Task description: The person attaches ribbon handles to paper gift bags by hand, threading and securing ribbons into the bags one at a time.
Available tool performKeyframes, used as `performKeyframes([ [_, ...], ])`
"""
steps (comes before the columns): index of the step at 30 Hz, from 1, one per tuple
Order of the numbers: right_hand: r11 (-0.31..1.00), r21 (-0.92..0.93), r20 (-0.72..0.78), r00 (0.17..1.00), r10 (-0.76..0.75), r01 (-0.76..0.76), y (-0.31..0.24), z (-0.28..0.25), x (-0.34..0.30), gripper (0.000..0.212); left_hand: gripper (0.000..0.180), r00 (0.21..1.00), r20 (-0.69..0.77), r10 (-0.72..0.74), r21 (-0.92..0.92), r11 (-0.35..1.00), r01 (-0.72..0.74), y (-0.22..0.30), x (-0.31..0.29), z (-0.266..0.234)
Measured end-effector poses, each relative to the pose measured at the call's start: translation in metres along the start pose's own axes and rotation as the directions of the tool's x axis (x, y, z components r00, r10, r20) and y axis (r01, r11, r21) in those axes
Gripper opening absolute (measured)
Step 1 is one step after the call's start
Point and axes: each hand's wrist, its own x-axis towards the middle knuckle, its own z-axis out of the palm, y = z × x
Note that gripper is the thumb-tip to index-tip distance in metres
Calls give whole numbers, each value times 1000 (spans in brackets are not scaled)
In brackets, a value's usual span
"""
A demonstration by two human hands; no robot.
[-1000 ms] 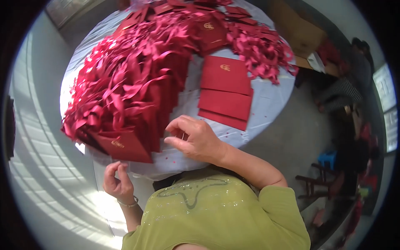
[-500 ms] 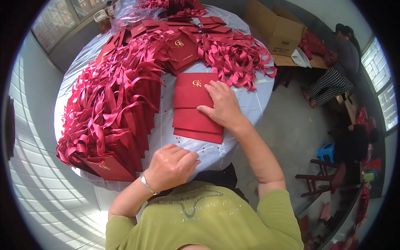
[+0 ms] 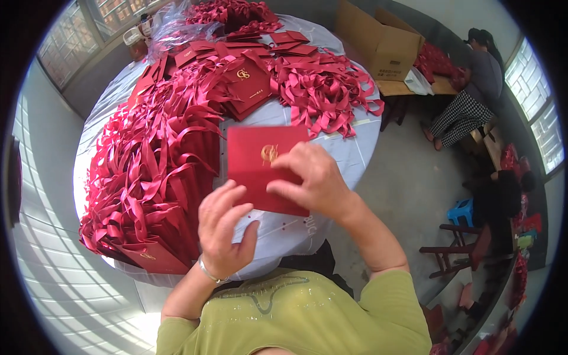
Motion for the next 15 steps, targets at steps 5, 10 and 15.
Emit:
performKeyframes([
  [5,953,301,296,946,-134,41,-44,-1,-28,37,43,988,43,-148,41,988,146,-9,4,-5],
  [10,977,199,237,964,-118,70,-54,36,-60,40,38,893,340,-294,53,954,294,-13,-14,7],
  [15,979,203,269,961,-59,4,-46,36,-65,38,36,935,274,-225,189,966,177,-20,-22,16],
])
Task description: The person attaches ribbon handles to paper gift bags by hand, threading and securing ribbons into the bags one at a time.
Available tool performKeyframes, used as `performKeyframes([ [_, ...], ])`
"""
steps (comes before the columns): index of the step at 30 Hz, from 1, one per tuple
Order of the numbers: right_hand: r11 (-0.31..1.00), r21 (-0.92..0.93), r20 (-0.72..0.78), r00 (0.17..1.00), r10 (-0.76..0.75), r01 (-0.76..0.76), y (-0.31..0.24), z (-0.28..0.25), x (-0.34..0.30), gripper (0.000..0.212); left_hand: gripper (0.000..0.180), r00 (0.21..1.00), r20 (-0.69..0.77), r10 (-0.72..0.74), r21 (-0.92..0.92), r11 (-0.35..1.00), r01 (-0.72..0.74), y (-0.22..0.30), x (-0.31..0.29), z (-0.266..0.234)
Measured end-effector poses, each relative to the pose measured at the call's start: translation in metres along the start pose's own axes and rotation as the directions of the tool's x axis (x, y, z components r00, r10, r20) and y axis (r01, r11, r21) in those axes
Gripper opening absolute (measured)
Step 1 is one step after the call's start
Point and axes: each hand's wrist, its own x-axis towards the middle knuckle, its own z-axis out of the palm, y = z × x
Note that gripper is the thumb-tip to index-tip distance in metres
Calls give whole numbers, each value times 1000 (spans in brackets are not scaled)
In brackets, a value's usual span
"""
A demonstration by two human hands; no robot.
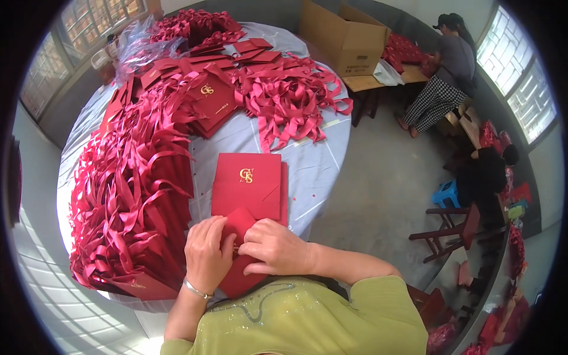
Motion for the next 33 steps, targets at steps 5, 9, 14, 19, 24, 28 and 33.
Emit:
performKeyframes([
  [5,996,60,-254,963,85,-72,45,-35,24,31,35,1000,1,-4,-20,1000,4,2,2,1],
  [9,856,-375,-588,805,78,-356,147,-76,59,31,34,999,-40,-26,-87,996,22,7,6,-1],
  [14,652,-567,-541,824,166,-503,215,-93,68,18,31,999,-37,-25,-179,984,18,1,5,2],
  [19,842,-469,-508,861,-9,-268,154,-67,73,10,29,995,-55,-88,-172,982,78,1,0,-3],
  [24,980,-198,-205,978,-45,4,56,-41,55,25,27,989,-35,-142,-439,892,113,4,4,-14],
  [28,995,78,-65,997,-48,53,10,-34,43,28,32,831,423,-361,-833,206,514,8,1,-19],
  [33,963,268,219,975,-45,-16,-2,-38,29,25,38,740,568,-361,-821,-308,480,-3,4,-15],
])
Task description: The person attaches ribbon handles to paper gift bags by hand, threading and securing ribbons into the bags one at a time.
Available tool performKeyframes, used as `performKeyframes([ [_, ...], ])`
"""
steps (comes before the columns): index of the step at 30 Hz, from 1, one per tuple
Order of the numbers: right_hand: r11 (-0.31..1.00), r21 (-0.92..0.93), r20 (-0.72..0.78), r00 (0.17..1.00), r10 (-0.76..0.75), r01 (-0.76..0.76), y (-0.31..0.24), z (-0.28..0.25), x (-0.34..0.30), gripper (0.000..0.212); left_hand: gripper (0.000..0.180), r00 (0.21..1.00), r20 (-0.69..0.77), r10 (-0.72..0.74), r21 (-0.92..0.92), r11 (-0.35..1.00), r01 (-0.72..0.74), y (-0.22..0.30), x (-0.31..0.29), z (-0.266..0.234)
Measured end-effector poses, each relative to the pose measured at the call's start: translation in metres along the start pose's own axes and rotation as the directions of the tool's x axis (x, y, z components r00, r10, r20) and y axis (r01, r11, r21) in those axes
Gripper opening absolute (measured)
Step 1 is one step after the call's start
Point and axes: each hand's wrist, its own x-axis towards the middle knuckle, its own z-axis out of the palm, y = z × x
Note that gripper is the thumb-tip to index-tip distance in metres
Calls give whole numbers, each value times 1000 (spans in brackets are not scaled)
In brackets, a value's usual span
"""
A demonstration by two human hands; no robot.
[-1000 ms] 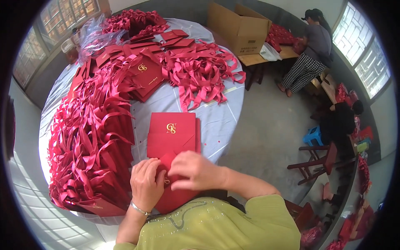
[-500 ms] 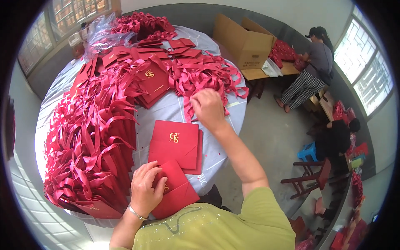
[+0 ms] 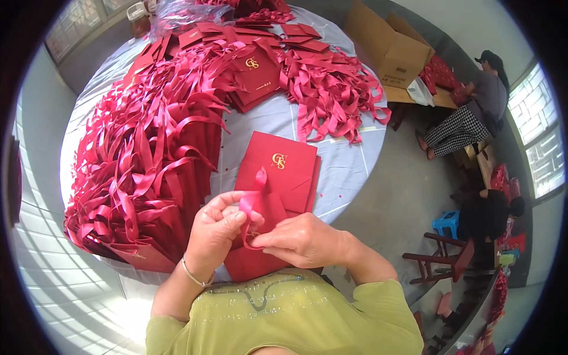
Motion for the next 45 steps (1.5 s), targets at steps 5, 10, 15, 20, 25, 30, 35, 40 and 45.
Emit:
performKeyframes([
  [5,970,151,131,976,172,-191,2,-11,-27,24,38,991,-95,90,-98,990,-99,-1,1,-3],
  [10,790,130,42,799,599,-599,-4,-48,-47,15,30,986,-110,126,-171,975,-144,1,1,-6],
  [15,912,-167,-233,914,333,-375,4,-36,-25,45,18,990,-87,111,-126,985,-121,-5,3,-7],
  [20,970,-57,-369,908,199,-236,-3,-4,35,39,11,999,-41,19,-63,998,-21,-15,2,-11],
  [25,946,219,-358,882,306,-240,19,14,51,16,12,999,-10,43,-18,999,-44,-13,1,-4],
  [30,540,824,-307,667,679,-170,9,10,42,12,13,963,-32,269,271,929,-251,-19,1,-5],
  [35,763,647,-597,611,520,-18,28,-33,-4,20,21,832,115,543,929,238,-284,-6,1,-7],
  [40,858,318,-460,725,512,-404,12,-6,-10,16,21,800,295,523,938,0,-347,-13,4,-5],
  [45,949,51,-441,845,301,-312,20,21,-4,18,18,748,341,570,919,-37,-392,-13,8,-6],
])
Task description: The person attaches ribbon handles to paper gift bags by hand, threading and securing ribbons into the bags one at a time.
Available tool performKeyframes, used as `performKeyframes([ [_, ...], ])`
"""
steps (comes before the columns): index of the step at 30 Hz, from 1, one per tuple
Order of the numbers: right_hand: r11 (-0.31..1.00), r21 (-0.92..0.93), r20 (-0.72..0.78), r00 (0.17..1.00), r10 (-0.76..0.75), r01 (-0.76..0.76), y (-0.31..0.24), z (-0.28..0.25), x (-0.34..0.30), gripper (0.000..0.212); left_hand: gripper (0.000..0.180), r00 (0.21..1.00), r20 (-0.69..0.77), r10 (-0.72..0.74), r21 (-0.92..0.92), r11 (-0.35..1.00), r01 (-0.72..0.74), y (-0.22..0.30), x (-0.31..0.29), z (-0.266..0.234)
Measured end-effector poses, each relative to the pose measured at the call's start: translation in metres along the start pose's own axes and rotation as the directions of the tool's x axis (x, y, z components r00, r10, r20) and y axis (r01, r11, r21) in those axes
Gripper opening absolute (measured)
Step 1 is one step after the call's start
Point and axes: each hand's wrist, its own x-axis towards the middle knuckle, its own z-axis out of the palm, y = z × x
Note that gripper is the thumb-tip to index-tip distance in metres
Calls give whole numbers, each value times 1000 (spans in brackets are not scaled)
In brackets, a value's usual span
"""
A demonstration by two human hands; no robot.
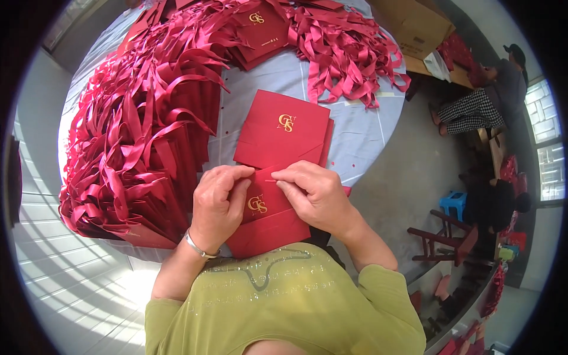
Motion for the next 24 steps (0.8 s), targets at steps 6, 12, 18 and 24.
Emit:
performKeyframes([
  [6,1000,6,-92,996,17,-17,3,3,-1,15,13,986,81,-147,16,989,146,-3,1,0],
  [12,1000,-23,-67,998,6,-8,0,4,-3,15,13,927,213,-308,-97,938,333,0,2,-3],
  [18,985,-123,-53,990,-130,123,-1,7,0,14,10,891,250,-378,-181,886,426,-3,0,-2],
  [24,915,-327,10,969,-246,236,-4,8,1,16,9,913,213,-349,-192,901,389,-3,-2,1],
])
